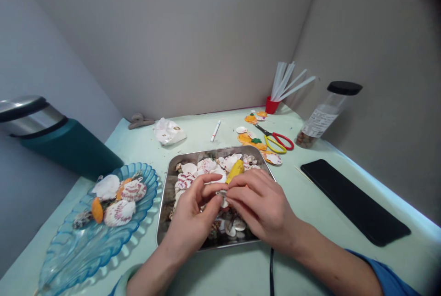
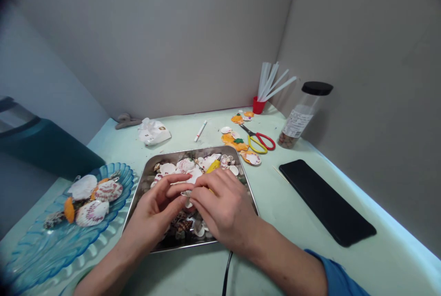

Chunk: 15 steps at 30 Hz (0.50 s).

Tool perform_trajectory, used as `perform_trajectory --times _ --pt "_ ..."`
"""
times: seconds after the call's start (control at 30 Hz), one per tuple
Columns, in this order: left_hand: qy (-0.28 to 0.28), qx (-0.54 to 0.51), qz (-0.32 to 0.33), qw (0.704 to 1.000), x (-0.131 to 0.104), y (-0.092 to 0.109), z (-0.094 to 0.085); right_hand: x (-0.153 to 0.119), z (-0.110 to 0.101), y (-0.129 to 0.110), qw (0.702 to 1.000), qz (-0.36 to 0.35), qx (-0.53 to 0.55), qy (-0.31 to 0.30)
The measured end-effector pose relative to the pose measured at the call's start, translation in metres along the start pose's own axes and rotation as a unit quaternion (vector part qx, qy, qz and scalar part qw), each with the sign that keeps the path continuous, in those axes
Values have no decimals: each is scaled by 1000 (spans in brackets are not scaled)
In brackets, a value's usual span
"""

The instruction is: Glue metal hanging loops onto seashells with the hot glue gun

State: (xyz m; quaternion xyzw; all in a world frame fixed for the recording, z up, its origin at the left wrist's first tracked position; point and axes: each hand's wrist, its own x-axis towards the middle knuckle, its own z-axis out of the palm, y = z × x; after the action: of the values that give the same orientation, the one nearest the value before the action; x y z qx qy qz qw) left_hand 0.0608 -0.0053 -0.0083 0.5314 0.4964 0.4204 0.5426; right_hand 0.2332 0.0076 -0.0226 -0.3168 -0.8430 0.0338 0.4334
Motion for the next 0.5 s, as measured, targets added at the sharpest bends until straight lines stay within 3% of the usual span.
perform_trajectory --times 0.5 --pt "-5 -9 -20 1000 -1 7 2 1 0 -1 1000 6 -1 -17"
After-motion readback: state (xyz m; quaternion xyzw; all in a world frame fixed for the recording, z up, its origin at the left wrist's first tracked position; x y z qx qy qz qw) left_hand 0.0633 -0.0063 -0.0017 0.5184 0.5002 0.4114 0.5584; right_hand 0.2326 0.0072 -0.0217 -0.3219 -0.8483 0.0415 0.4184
